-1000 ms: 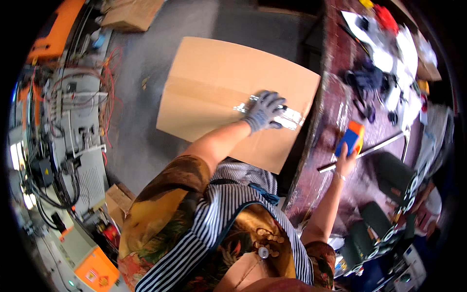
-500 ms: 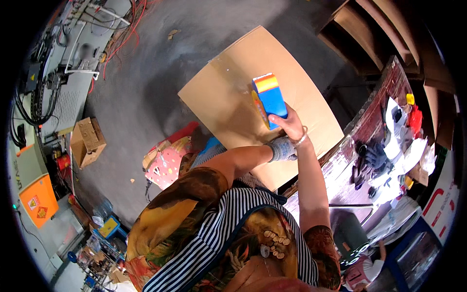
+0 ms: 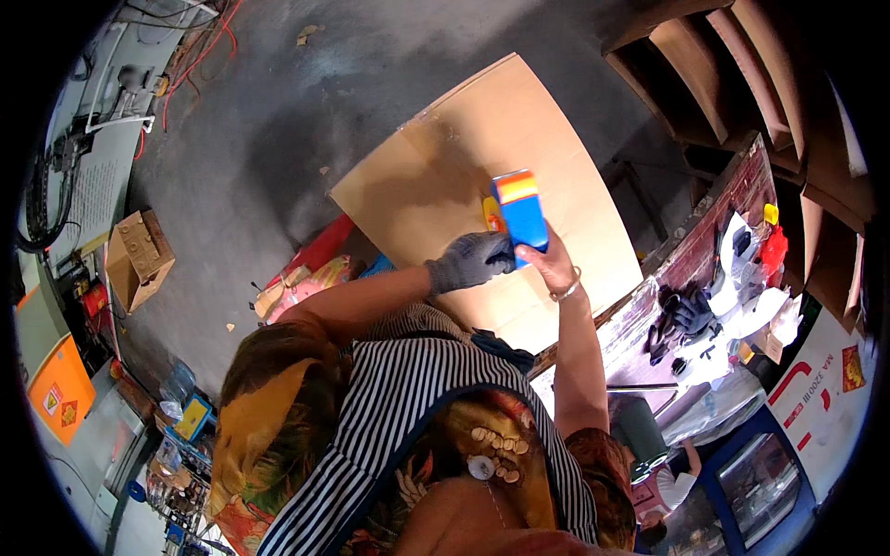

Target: The person attaches handles to green sprayer tanks using a power drill and screws, places the assembled units into plastic bags, and packs them into cardboard boxes which are then taped shut and moved to a storage area.

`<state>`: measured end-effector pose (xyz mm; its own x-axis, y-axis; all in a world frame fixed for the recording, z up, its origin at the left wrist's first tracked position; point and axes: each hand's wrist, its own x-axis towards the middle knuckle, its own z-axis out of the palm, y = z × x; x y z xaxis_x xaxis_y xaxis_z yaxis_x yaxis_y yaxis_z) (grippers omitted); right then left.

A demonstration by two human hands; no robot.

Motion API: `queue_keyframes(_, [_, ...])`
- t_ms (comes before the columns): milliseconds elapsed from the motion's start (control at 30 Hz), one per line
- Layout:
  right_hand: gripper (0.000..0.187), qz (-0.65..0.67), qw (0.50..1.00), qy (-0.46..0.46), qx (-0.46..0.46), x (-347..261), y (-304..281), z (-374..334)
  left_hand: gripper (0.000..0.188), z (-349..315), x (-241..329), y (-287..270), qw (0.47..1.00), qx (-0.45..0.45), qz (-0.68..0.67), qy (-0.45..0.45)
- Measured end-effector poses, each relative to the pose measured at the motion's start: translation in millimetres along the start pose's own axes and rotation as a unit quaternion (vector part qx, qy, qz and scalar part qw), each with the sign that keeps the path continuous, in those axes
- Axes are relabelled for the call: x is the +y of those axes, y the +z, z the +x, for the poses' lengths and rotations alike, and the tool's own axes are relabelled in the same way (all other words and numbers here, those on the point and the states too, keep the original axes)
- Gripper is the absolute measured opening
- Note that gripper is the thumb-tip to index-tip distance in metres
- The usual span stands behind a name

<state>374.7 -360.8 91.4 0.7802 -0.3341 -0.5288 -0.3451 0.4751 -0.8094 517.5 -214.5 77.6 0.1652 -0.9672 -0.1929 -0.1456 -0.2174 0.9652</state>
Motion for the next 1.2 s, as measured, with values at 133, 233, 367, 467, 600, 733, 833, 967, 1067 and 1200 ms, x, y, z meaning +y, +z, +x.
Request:
queue_keyframes(133, [0.074,-0.052,0.997,0.005,0.049,-17,1,4,0.027,15,13,-4,0.999,0.017,0.035,-0.036])
queue_keyframes(233, [0.064,-0.144,0.988,0.031,0.039,-22,9,7,0.026,11,-11,-33,0.997,-0.057,0.040,0.039])
queue_keyframes(367, [0.049,0.000,0.998,0.016,0.059,-38,32,11,0.048,38,-33,-142,0.849,0.358,0.388,0.028])
queue_keyframes(467, [0.051,-0.135,0.989,0.067,0.000,-46,30,25,0.063,68,-104,-153,0.877,0.342,0.337,-0.034])
queue_keyframes(600, [0.052,-0.171,0.984,0.029,-0.039,-51,36,37,0.065,65,-63,-146,0.885,0.269,0.367,-0.103])
queue_keyframes(733, [0.055,-0.136,0.986,0.064,-0.067,-39,26,51,0.064,65,-77,-151,0.895,0.293,0.325,-0.090])
queue_keyframes(833, [0.056,-0.140,0.985,0.050,-0.083,-37,19,49,0.059,62,-41,-154,0.882,0.359,0.304,0.021])
queue_keyframes(967, [0.058,-0.179,0.980,0.028,-0.086,-34,19,44,0.048,40,-26,-140,0.991,0.105,-0.068,-0.046])
queue_keyframes(1067, [0.061,-0.201,0.975,0.037,-0.085,-41,24,41,0.038,46,-16,-143,0.934,-0.025,-0.341,-0.105])
queue_keyframes(1200, [0.064,-0.168,0.981,0.064,-0.075,-38,23,40,0.031,61,-11,-134,0.923,-0.040,-0.316,-0.214])
